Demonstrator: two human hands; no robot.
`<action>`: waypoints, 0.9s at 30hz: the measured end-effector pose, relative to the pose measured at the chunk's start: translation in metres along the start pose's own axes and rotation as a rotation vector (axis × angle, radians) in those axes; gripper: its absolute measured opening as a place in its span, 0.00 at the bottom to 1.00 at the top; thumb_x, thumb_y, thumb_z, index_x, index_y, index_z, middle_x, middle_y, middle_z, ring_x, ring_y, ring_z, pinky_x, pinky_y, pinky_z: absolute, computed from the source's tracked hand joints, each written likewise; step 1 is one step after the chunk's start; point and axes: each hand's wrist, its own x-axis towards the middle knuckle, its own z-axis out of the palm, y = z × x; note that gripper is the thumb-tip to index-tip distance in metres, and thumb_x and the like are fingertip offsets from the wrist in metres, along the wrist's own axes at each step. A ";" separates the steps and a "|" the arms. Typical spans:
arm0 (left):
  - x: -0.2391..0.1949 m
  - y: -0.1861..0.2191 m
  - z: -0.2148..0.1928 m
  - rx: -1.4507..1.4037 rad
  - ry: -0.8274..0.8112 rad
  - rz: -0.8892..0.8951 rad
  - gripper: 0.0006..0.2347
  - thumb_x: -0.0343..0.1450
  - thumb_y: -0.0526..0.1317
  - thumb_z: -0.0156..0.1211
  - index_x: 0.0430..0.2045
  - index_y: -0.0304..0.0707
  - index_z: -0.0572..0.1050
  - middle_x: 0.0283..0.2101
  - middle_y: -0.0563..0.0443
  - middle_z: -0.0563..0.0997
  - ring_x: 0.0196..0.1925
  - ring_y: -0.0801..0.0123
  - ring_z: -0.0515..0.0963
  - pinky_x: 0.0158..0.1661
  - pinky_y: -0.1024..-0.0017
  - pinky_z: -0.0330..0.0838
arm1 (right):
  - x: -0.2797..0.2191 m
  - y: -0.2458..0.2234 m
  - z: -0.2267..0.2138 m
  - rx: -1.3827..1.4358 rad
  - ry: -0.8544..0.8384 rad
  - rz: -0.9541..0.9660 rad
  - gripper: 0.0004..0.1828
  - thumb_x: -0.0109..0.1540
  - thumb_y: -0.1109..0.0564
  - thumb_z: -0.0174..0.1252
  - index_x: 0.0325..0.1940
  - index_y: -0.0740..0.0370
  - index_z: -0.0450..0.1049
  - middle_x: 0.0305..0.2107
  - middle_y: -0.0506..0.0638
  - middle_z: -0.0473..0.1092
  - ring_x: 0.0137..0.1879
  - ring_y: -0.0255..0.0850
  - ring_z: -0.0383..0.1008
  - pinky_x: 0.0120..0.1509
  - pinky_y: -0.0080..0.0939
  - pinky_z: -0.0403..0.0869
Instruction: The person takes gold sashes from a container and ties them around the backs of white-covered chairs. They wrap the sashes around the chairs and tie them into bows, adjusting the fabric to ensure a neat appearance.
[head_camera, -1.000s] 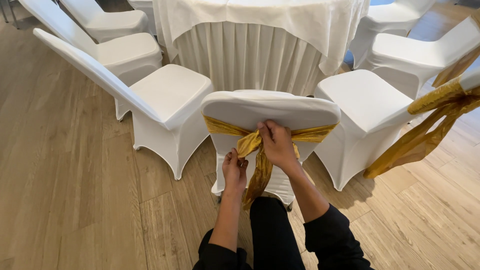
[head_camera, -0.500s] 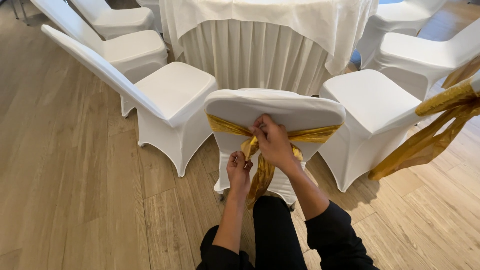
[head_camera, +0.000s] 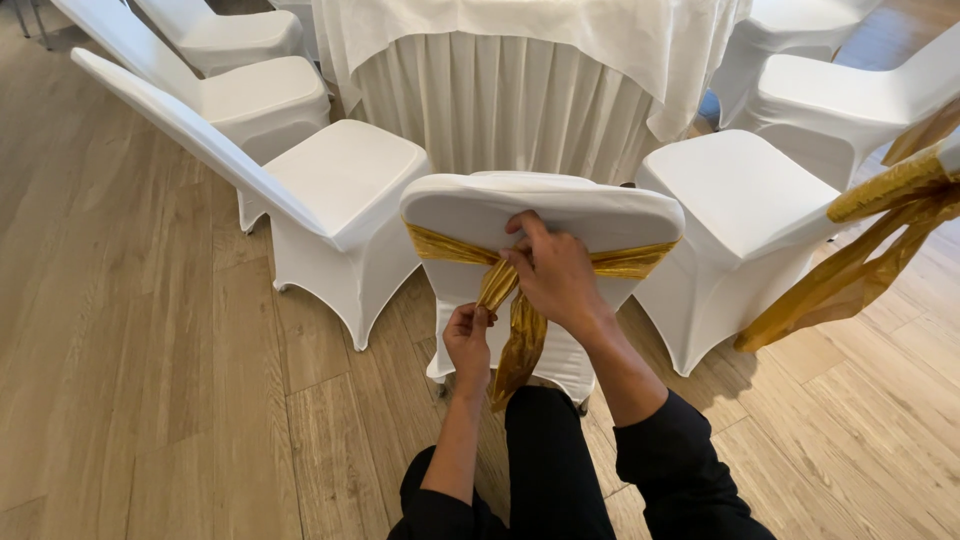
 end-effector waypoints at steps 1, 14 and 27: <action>0.002 -0.001 0.001 -0.006 -0.011 0.015 0.03 0.74 0.35 0.61 0.32 0.34 0.79 0.25 0.47 0.81 0.30 0.74 0.77 0.37 0.75 0.73 | 0.001 0.004 -0.003 -0.226 0.008 -0.034 0.12 0.66 0.53 0.58 0.53 0.52 0.68 0.32 0.51 0.80 0.40 0.56 0.81 0.46 0.58 0.76; -0.055 0.065 0.053 0.466 -0.106 0.897 0.07 0.66 0.33 0.72 0.31 0.33 0.78 0.27 0.52 0.76 0.27 0.63 0.78 0.29 0.71 0.73 | -0.118 0.180 0.075 0.655 0.653 0.122 0.36 0.53 0.64 0.68 0.62 0.64 0.59 0.52 0.57 0.68 0.55 0.47 0.72 0.54 0.42 0.70; 0.008 0.121 0.114 0.692 -0.464 0.397 0.12 0.74 0.46 0.62 0.35 0.32 0.79 0.31 0.40 0.80 0.36 0.51 0.81 0.39 0.57 0.74 | -0.098 0.167 0.087 0.453 0.693 0.020 0.11 0.53 0.68 0.74 0.23 0.62 0.76 0.15 0.49 0.71 0.24 0.37 0.73 0.35 0.33 0.73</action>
